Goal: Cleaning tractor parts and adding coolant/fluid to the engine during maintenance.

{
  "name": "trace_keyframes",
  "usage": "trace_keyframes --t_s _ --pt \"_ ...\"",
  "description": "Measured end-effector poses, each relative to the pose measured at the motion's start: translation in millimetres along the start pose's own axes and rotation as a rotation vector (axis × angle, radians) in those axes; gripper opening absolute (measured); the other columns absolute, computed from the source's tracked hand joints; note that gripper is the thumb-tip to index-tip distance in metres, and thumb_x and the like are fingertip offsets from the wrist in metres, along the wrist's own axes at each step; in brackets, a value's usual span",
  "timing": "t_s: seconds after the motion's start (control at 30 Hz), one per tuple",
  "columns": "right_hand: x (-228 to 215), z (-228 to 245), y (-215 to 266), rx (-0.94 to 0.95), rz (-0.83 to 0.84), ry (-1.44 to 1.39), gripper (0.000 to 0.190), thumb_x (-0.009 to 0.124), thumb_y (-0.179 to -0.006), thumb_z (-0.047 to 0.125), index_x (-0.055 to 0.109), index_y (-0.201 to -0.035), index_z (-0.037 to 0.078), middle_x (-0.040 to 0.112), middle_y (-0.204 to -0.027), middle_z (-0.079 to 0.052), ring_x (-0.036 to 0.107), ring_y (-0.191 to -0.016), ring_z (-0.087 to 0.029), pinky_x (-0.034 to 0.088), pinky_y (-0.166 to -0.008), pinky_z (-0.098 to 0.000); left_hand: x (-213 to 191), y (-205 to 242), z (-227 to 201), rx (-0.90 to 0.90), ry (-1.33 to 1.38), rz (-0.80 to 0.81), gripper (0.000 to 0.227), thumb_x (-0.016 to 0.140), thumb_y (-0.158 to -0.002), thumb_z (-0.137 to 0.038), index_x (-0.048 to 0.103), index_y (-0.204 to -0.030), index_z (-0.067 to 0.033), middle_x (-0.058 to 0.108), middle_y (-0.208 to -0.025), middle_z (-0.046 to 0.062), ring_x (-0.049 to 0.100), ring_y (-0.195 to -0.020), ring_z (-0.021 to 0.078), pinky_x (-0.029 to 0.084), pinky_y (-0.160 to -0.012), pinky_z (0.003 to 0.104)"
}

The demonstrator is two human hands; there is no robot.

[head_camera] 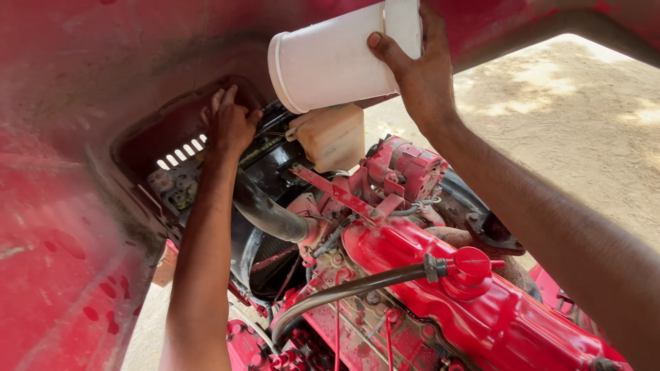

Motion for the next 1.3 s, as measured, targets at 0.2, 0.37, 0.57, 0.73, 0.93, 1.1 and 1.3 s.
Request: trace_keyframes --t_s 0.2,0.37,0.57,0.73,0.93,1.1,1.3 --pt "39.1 14.4 -2.9 0.029 0.028 -0.1 0.09 0.081 -0.094 0.046 0.03 -0.155 0.001 0.057 -0.142 -0.02 0.068 -0.127 -0.027 0.061 -0.103 -0.0371 -13.3 6.5 -17.0 0.02 -0.361 0.129 0.055 0.063 -0.103 -0.056 0.081 -0.088 -0.0062 0.054 -0.141 0.015 0.033 -0.14 0.0332 0.012 -0.118 0.066" --pt "46.7 33.6 0.6 0.228 0.069 -0.088 0.092 0.078 -0.087 0.046 0.031 -0.155 0.006 0.056 -0.139 -0.015 0.073 -0.118 -0.024 0.064 -0.075 -0.0428 15.1 0.3 5.4 0.121 -0.092 0.032 0.043 0.061 -0.103 -0.046 0.077 -0.098 -0.006 0.059 -0.141 0.01 0.041 -0.145 0.0283 0.02 -0.125 0.06" --pt "40.5 9.0 -7.3 0.011 0.029 -0.125 0.091 0.081 -0.095 0.043 0.029 -0.156 -0.001 0.058 -0.142 -0.02 0.067 -0.128 -0.025 0.061 -0.105 -0.0364 -26.0 6.1 -30.8 0.094 -0.321 -0.024 0.063 0.051 -0.102 -0.047 0.079 -0.064 -0.0047 0.051 -0.144 0.018 0.03 -0.144 0.0375 0.009 -0.114 0.066" --pt "23.2 9.0 -5.6 0.014 0.026 0.026 0.09 0.081 -0.096 0.045 0.032 -0.156 -0.002 0.058 -0.142 -0.019 0.065 -0.13 -0.026 0.057 -0.107 -0.0385 -6.8 -0.3 -19.2 0.033 -0.32 0.134 0.076 0.034 -0.116 -0.051 0.077 -0.081 -0.0004 0.055 -0.149 0.017 0.035 -0.151 0.0319 0.013 -0.129 0.06" --pt "20.1 18.2 -4.6 0.064 0.039 -0.009 0.094 0.078 -0.091 0.052 0.03 -0.154 0.001 0.054 -0.142 -0.018 0.064 -0.13 -0.026 0.058 -0.107 -0.0398 -7.4 -11.4 23.3 -0.024 0.232 -0.052 0.075 0.029 -0.115 -0.053 0.072 -0.087 0.0015 0.046 -0.158 0.013 0.02 -0.149 0.0347 0.004 -0.107 0.067" --pt "15.6 22.3 1.0 0.048 0.053 0.108 0.094 0.079 -0.091 0.053 0.032 -0.155 0.002 0.05 -0.145 -0.019 0.059 -0.134 -0.028 0.055 -0.11 -0.0423 -27.4 -4.3 -17.4 0.03 -0.346 0.122 0.084 0.025 -0.111 -0.054 0.078 -0.073 -0.0005 0.05 -0.155 0.009 0.03 -0.153 0.0306 0.009 -0.124 0.062" --pt "-7.0 16.4 0.9 0.031 0.032 0.162 0.089 0.081 -0.094 0.051 0.038 -0.154 0.001 0.054 -0.145 -0.017 0.055 -0.137 -0.027 0.051 -0.11 -0.0419 34.0 -41.9 38.9 -0.177 -0.074 -0.004 0.078 0.022 -0.112 -0.057 0.072 -0.1 0.0015 0.051 -0.146 0.027 0.032 -0.14 0.0449 0.009 -0.11 0.069"
Point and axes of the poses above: each hand's wrist, its own y-axis away from the middle knuckle, its own x-axis out of the palm, z = x × y, the point moved 6 cm from there along -y, towards the middle knuckle
